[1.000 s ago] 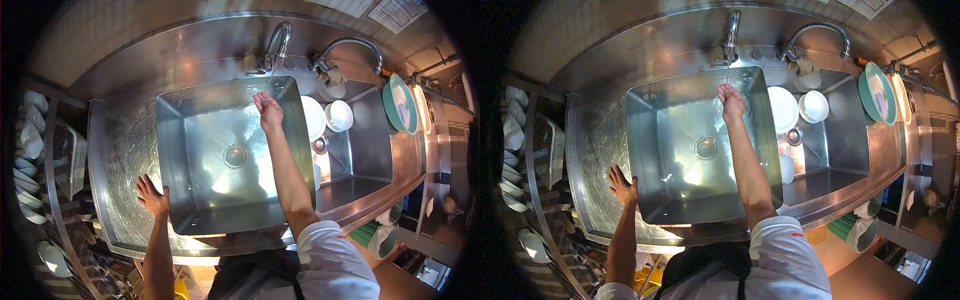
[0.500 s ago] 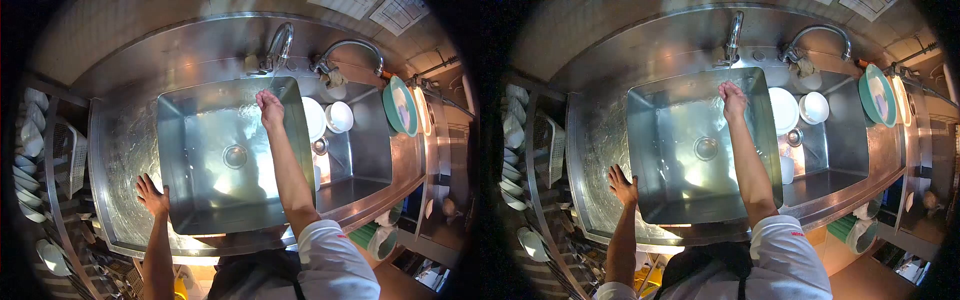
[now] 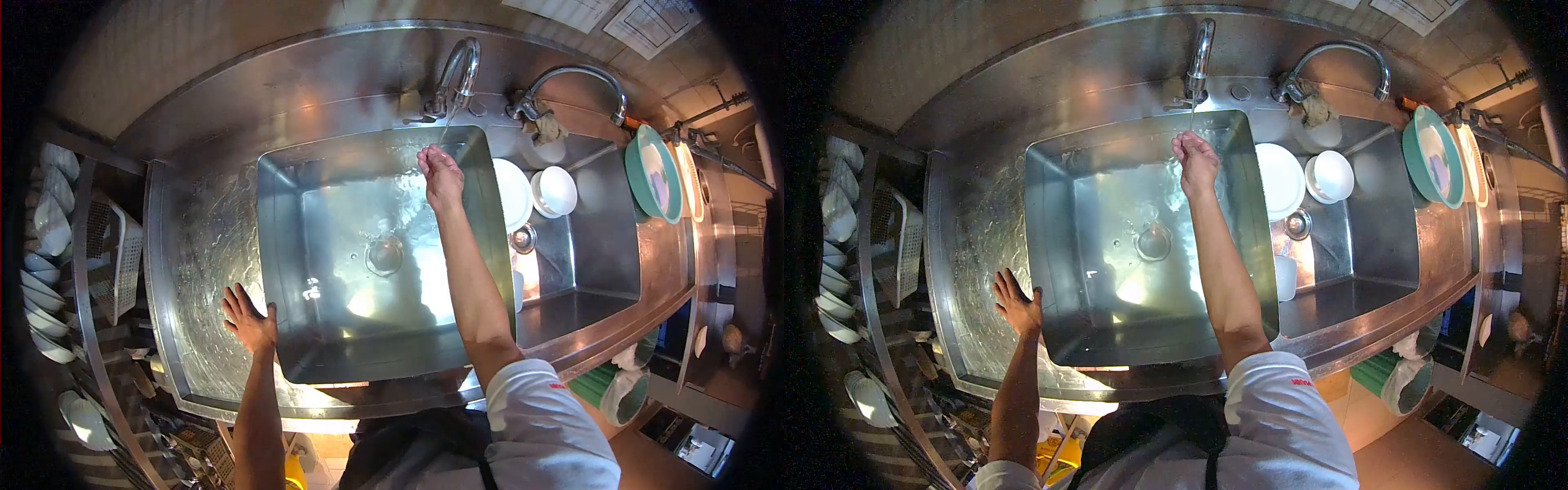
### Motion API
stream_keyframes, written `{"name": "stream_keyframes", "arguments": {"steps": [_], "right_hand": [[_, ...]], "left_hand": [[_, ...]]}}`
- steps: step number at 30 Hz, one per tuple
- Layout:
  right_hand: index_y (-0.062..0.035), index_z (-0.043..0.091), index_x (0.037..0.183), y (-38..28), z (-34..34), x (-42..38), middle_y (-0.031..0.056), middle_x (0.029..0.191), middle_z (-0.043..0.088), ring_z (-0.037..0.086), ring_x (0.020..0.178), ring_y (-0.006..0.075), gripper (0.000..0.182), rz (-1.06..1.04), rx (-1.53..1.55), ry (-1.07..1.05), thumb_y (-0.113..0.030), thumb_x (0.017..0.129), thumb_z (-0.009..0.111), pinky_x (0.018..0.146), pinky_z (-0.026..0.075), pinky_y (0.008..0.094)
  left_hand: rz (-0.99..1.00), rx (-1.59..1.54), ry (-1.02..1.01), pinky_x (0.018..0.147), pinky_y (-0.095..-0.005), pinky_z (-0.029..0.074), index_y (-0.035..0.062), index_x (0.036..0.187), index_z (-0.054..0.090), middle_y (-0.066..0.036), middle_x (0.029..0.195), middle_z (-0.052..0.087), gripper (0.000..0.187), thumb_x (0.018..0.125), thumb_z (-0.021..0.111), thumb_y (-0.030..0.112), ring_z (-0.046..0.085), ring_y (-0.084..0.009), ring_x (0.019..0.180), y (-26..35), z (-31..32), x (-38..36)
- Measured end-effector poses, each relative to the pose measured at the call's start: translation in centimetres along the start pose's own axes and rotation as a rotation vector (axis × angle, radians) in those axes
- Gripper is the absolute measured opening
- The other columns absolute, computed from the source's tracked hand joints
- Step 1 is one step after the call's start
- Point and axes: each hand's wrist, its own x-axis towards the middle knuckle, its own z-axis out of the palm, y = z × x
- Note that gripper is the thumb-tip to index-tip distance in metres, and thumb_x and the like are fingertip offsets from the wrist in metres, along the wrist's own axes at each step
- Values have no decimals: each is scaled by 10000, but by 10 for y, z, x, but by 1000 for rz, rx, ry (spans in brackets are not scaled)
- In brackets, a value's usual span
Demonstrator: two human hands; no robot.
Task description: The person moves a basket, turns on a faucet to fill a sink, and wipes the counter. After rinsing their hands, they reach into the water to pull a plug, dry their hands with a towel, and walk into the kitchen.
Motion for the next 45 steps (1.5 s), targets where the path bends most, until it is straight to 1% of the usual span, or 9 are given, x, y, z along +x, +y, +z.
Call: {"name": "stream_keyframes", "arguments": {"steps": [11, 26, 35, 45], "right_hand": [[46, 522, 978, 0, 0, -2, 112, 846, 587, 596, 733, 186, 174, -8, -10, 7, -52, 836, 546, 668, 507, 253], [37, 512, 998, -2, 1, -3, 107, 840, 589, 595, 729, 175, 196, 2, -38, 7, -69, 838, 550, 655, 509, 234], [20, 534, 961, -2, 0, -2, 92, 822, 590, 591, 724, 167, 163, 9, -50, 5, -81, 835, 560, 656, 507, 235], [33, 524, 962, -3, 1, -3, 102, 830, 586, 592, 726, 172, 174, 16, -35, 22, -75, 832, 562, 665, 514, 247]], "left_hand": [[-17, 16, -9, 1015, -565, 109, 174, 1370, 199, -68, 1440, 133, 871, 624, 619, 333, 108, -308, 1321, 3, -2, 1], [-16, -9, -13, 1013, -570, 110, 181, 1372, 195, -73, 1439, 132, 878, 625, 633, 324, 91, -305, 1325, 2, -2, 0], [-16, 19, -10, 1017, -559, 116, 183, 1371, 198, -72, 1439, 134, 879, 625, 635, 340, 101, -305, 1323, 1, -1, 0], [-18, 10, -17, 1014, -566, 114, 181, 1372, 196, -77, 1438, 133, 871, 630, 625, 335, 107, -310, 1320, 3, -3, 0]]}}
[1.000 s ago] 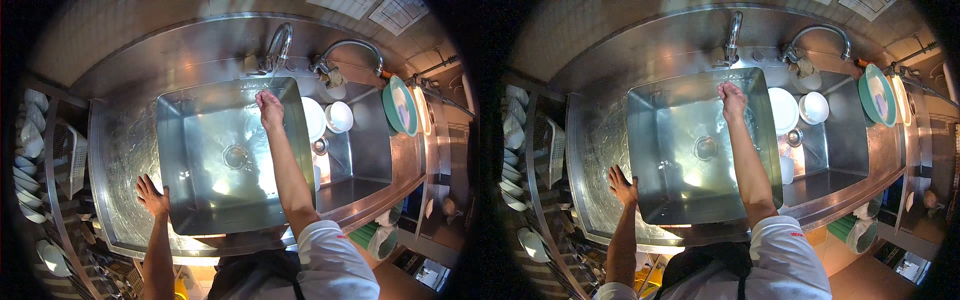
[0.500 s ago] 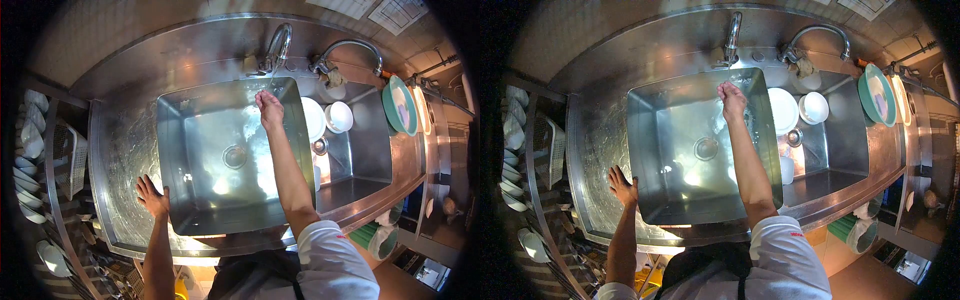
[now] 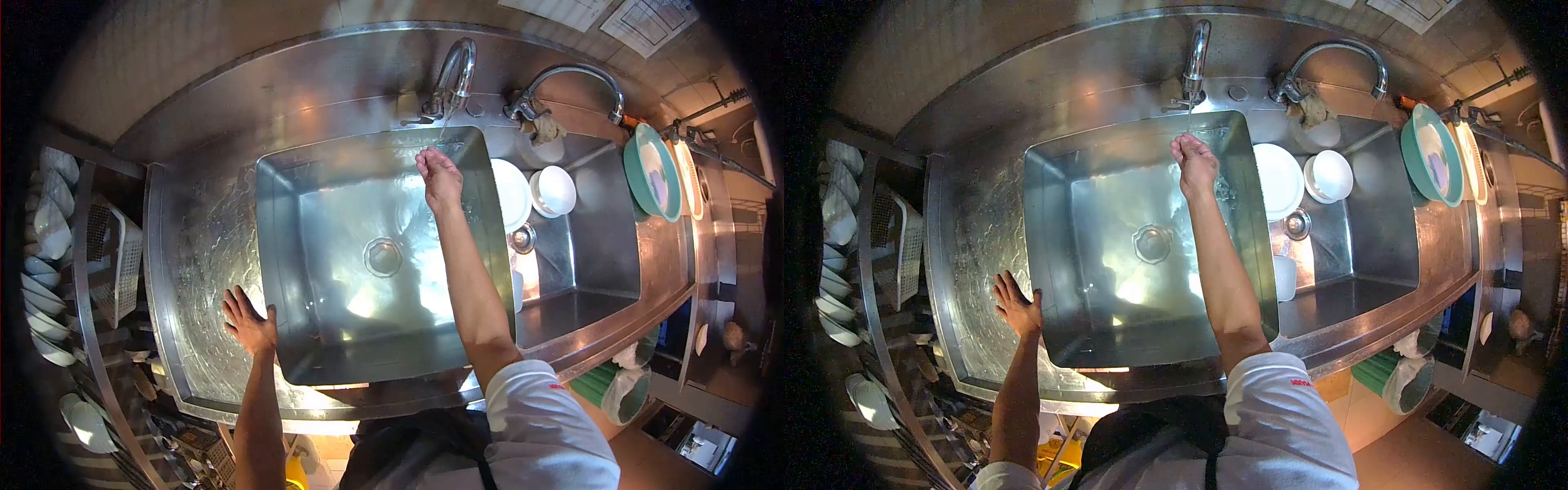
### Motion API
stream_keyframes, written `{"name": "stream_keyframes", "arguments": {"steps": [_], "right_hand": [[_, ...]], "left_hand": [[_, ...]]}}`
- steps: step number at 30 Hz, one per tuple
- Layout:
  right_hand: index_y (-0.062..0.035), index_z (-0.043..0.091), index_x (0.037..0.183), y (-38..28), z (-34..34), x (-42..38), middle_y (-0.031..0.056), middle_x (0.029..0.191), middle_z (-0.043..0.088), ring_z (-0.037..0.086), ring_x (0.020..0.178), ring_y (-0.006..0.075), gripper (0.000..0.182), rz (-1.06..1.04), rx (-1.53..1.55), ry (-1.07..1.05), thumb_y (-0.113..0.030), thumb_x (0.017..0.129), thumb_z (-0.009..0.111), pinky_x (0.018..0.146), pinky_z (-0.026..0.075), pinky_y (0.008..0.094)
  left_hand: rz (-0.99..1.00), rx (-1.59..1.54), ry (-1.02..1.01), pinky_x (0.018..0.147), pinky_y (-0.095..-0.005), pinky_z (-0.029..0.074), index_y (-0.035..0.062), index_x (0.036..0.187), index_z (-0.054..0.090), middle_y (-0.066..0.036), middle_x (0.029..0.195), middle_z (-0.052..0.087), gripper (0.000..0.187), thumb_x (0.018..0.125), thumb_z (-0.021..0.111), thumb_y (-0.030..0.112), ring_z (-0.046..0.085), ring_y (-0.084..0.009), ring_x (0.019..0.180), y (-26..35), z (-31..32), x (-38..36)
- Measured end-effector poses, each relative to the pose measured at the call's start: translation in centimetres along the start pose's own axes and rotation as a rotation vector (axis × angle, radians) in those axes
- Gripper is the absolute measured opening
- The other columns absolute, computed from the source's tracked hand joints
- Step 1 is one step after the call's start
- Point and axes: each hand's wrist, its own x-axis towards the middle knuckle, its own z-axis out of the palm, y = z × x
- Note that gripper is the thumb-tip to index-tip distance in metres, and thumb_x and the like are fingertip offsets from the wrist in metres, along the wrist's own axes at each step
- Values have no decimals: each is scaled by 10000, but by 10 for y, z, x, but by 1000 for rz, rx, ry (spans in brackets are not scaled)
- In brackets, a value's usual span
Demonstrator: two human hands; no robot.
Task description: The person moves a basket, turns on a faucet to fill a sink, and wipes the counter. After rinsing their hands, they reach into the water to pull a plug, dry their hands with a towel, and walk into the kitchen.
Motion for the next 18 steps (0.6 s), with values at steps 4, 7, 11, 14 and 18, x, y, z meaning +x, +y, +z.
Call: {"name": "stream_keyframes", "arguments": {"steps": [4, 7, 11, 14, 18], "right_hand": [[36, 510, 964, 4, 3, 13, 116, 845, 581, 594, 737, 191, 138, 31, 25, -17, -42, 850, 503, 678, 518, 263], [41, 504, 959, 3, 19, 37, 134, 852, 574, 591, 772, 223, 139, 109, 83, -41, -32, 847, 465, 704, 518, 293], [54, 484, 976, -27, 40, 90, 167, 891, 567, 574, 850, 297, 229, 601, 541, -173, -108, 817, 448, 753, 504, 363], [58, 468, 986, -71, 53, 70, 175, 912, 567, 568, 874, 312, 311, 747, 931, -196, -188, 799, 430, 766, 492, 384], [55, 467, 978, -34, 46, 35, 128, 845, 563, 569, 784, 229, 335, 498, 409, -281, -243, 847, 388, 759, 483, 337]], "left_hand": [[7, -2, 6, 1009, -573, 118, 180, 1372, 193, -79, 1438, 133, 874, 628, 624, 337, 108, -315, 1319, -2, 2, 0], [11, 0, 18, 1009, -574, 119, 180, 1372, 194, -81, 1438, 133, 875, 626, 623, 340, 110, -316, 1318, -2, 3, 0], [4, 2, 3, 1008, -574, 121, 179, 1371, 197, -84, 1438, 133, 877, 624, 624, 349, 112, -320, 1317, -1, 1, 0], [-2, -13, 10, 1009, -575, 118, 178, 1370, 200, -85, 1438, 132, 881, 620, 631, 346, 109, -322, 1317, -3, 1, -1], [-15, 7, -7, 1017, -561, 113, 178, 1370, 198, -84, 1438, 129, 873, 628, 631, 335, 101, -321, 1319, -4, 1, 2]]}}
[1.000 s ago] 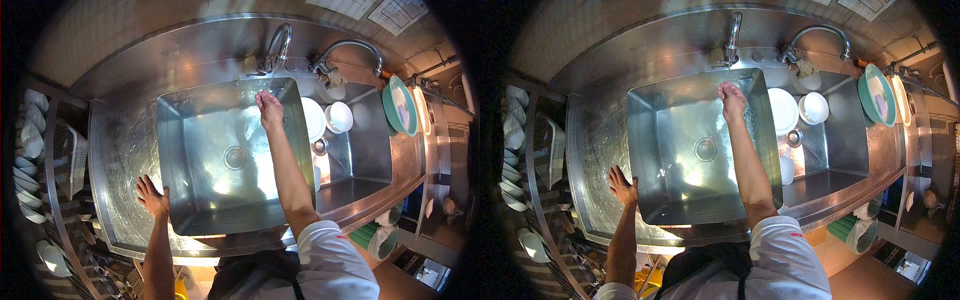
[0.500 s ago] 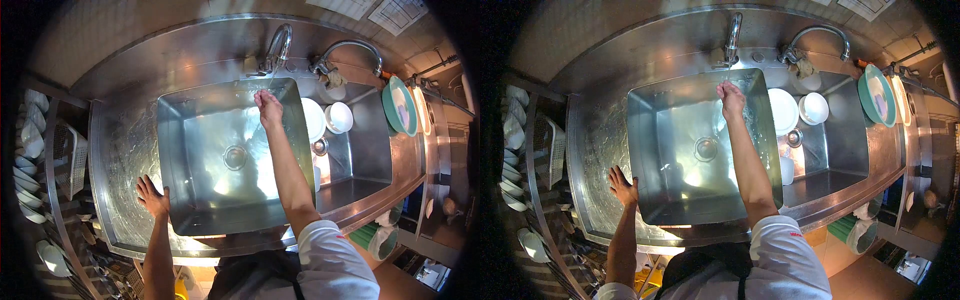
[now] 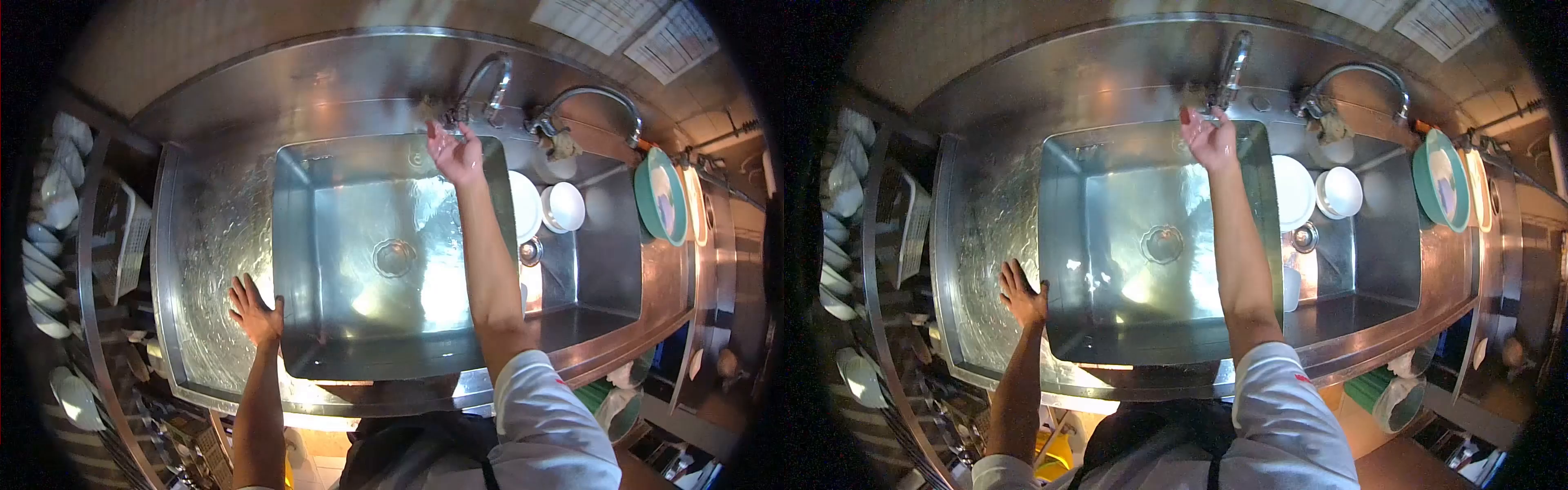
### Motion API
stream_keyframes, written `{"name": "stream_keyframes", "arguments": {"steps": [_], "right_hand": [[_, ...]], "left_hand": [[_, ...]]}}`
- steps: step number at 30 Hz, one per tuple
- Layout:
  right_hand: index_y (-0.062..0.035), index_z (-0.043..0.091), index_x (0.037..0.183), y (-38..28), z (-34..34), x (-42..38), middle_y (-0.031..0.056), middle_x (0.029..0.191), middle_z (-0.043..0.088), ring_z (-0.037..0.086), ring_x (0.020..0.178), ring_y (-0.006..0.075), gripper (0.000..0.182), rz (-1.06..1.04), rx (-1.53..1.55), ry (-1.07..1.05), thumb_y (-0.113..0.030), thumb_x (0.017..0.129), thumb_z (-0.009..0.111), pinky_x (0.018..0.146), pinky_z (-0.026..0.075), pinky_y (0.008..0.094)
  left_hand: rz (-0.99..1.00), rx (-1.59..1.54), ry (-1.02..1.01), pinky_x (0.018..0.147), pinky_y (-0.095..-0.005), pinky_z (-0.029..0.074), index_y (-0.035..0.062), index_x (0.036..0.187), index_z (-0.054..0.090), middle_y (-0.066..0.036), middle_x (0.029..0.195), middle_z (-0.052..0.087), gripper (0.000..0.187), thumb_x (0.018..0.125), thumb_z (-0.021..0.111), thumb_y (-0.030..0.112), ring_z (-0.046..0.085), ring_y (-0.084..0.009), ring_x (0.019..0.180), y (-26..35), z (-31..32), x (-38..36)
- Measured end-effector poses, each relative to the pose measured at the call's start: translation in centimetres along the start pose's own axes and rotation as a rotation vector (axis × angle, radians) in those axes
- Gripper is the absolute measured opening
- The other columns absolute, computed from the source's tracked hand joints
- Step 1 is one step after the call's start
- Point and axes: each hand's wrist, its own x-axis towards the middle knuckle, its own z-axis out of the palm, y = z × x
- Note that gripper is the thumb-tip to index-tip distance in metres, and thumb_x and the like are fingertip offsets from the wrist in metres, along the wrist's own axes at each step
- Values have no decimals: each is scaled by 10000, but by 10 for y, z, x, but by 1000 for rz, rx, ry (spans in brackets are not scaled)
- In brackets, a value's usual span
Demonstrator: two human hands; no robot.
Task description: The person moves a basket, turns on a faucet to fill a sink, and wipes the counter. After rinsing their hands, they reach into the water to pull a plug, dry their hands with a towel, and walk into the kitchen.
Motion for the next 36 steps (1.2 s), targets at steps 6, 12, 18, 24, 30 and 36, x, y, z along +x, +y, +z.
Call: {"name": "stream_keyframes", "arguments": {"steps": [6, 12, 18, 24, 30, 36], "right_hand": [[-63, 544, 836, 142, -81, -112, 10, 653, 519, 493, 535, 103, 146, 228, -1165, -73, -176, 827, 451, 454, 383, 230], [-23, 528, 678, 225, -86, -234, 79, 543, 446, 404, 518, 132, 396, 478, -1674, -279, -373, 859, 496, 486, 355, 318], [-15, 551, 693, 186, -7, -272, 183, 603, 520, 520, 534, 341, 248, 246, -1657, -630, -222, 816, 490, 514, 386, 418], [-13, 463, 580, 88, 120, -326, 116, 455, 383, 409, 403, 258, 372, 49, -1464, -981, -226, 885, 444, 416, 329, 335], [-17, 434, 1074, 150, -35, -294, 188, 1035, 472, 471, 944, 284, 330, -167, -1755, -119, -217, 834, 541, 783, 391, 321], [-4, 257, 1321, 230, -45, -344, 214, 1287, 382, 365, 1207, 276, 724, -169, -1516, 50, -373, 801, 601, 992, 293, 340]], "left_hand": [[-12, -5, -28, 1022, -543, 118, 171, 1369, 197, -83, 1438, 127, 861, 640, 632, 312, 104, -311, 1319, 6, -8, -1], [12, 14, 3, 1012, -556, 140, 171, 1369, 197, -81, 1438, 131, 849, 650, 620, 332, 115, -312, 1317, 4, -3, -2], [31, 32, 18, 1005, -566, 149, 173, 1369, 202, -81, 1437, 138, 837, 662, 602, 373, 125, -314, 1315, 2, -1, -3], [55, 16, 38, 986, -591, 166, 167, 1367, 201, -81, 1438, 132, 825, 672, 596, 370, 120, -325, 1313, -3, 6, -10], [126, 6, 75, 986, -600, 139, 159, 1377, 155, -121, 1434, 113, 872, 668, 606, 393, 111, -349, 1309, -22, 12, -6], [854, -400, -87, 987, -605, 12, 46, 1363, 145, -191, 1429, 53, 961, 635, 650, 417, 34, -387, 1312, -13, -59, -72]]}}
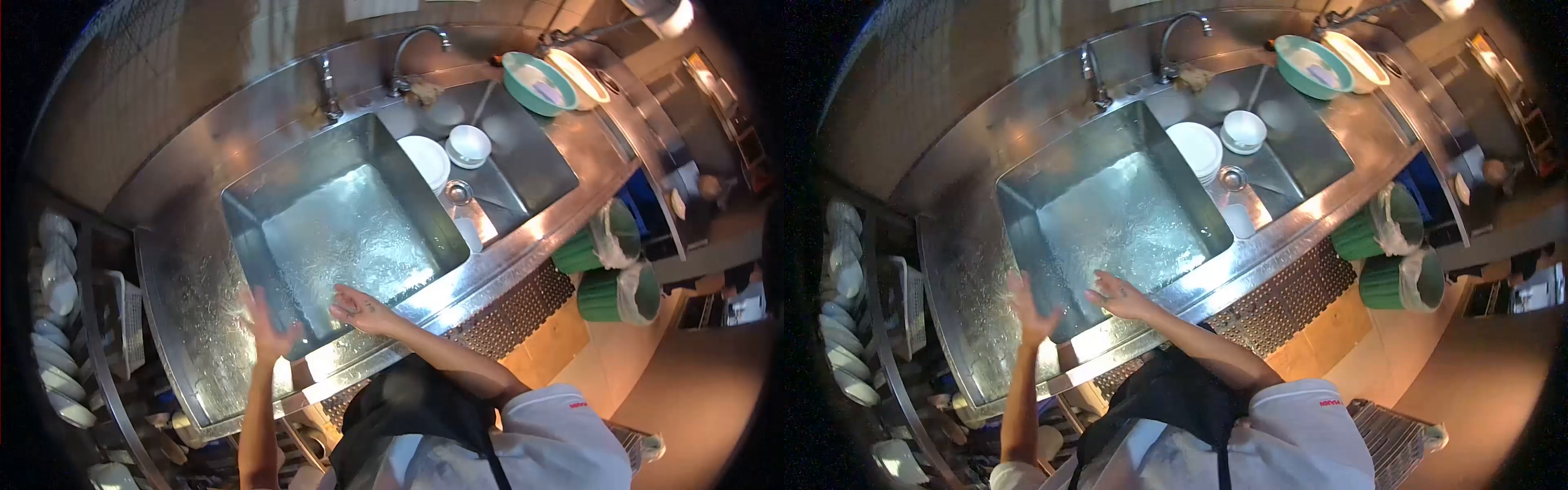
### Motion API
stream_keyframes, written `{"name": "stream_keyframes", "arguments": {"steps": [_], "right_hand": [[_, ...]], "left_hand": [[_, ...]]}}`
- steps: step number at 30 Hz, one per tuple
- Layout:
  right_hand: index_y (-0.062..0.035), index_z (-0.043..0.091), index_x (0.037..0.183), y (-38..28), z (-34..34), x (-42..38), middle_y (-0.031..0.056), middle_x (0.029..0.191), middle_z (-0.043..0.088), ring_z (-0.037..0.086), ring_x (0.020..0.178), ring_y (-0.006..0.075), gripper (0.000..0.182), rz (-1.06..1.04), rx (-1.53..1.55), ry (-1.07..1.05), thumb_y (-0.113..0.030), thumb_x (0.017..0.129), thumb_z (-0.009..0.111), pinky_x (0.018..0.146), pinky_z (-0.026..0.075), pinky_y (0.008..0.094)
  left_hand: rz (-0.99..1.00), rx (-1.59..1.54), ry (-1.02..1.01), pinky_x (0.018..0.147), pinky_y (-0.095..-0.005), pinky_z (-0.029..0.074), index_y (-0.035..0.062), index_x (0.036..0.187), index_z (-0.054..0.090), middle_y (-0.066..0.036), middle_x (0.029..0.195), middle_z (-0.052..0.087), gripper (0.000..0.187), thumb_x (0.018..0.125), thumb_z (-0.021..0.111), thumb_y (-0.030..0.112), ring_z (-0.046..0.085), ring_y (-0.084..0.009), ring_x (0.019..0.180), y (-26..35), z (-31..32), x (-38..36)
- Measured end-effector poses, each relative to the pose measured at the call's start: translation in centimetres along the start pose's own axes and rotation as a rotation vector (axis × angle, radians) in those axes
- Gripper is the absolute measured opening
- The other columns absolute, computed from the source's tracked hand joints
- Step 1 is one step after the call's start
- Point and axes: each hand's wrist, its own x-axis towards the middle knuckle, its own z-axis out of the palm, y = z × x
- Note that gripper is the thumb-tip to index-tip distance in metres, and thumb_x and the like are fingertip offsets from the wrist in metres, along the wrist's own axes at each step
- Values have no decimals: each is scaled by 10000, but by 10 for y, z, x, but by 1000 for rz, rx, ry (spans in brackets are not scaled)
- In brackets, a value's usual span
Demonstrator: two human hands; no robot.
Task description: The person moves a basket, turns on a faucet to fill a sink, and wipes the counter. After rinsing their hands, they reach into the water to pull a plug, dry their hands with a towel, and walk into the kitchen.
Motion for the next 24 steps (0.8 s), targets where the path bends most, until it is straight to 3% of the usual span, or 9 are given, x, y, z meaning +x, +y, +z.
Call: {"name": "stream_keyframes", "arguments": {"steps": [2, 3, 5, 6, 13, 15, 18, 22, 24], "right_hand": [[-17, 258, 1326, -24, 17, -8, 201, 1273, 399, 357, 1215, 262, 732, 168, 571, -121, -441, 810, 558, 1003, 279, 333], [-24, 287, 1309, -38, 29, -13, 191, 1264, 410, 369, 1203, 241, 633, 193, 527, -124, -419, 858, 490, 989, 297, 329], [7, 328, 1264, -25, 74, -14, 141, 1174, 483, 395, 1158, 198, 654, 320, 1136, -347, -377, 803, 584, 941, 322, 315], [7, 328, 1264, -26, 76, -20, 141, 1174, 483, 395, 1158, 198, 654, 314, 1134, -344, -377, 803, 584, 941, 322, 315], [11, 512, 900, -58, 84, -53, 177, 845, 529, 520, 796, 297, 244, -403, -257, -115, -209, 795, 492, 688, 415, 370], [12, 565, 796, -68, 83, -62, 187, 752, 542, 555, 693, 325, 199, -574, -665, -30, -160, 793, 466, 615, 442, 386], [34, 557, 796, -84, 82, -77, 216, 691, 546, 558, 647, 350, 280, -341, -126, -28, -234, 824, 482, 581, 435, 417], [67, 538, 762, -106, 80, -91, 225, 622, 532, 562, 624, 351, 415, -349, -234, -27, -339, 841, 499, 550, 427, 411], [96, 523, 714, -122, 75, -100, 235, 530, 499, 522, 510, 329, 519, -49, -230, -224, -407, 841, 497, 487, 416, 403]], "left_hand": [[274, -114, -230, 999, -577, -34, 4, 1348, 171, -196, 1427, 63, 928, 646, 647, 380, 37, -384, 1313, 68, -19, -27], [311, -14, -382, 1010, -556, -45, -7, 1341, 191, -200, 1424, 79, 902, 649, 643, 352, 46, -375, 1316, 93, -24, -38], [338, -118, -185, 1029, -530, -33, 16, 1340, 224, -202, 1414, 130, 894, 621, 645, 341, 85, -319, 1325, 107, -11, -44], [386, 21, -83, 1020, -502, 123, 28, 1232, 389, -195, 1280, 372, 748, 588, 657, 297, 296, -303, 1242, 110, -14, -45], [176, -161, -83, 875, -436, 334, 28, 1041, 485, -142, 999, 528, 532, 575, 671, 206, 496, -310, 979, 130, -52, -69], [297, -266, 181, 672, -386, 405, 33, 908, 492, -105, 804, 514, 412, 549, 676, 118, 523, -309, 758, 135, -52, -72], [342, -288, 137, 621, -372, 425, 35, 920, 499, -122, 799, 540, 422, 545, 681, 96, 543, -316, 730, 127, -55, -74], [380, -425, 10, 602, -363, 434, 41, 907, 501, -129, 764, 561, 396, 550, 666, 86, 561, -323, 707, 124, -72, -74], [226, -502, -165, 592, -340, 449, 47, 862, 525, -141, 721, 577, 341, 545, 646, 74, 586, -319, 685, 129, -88, -77]]}}
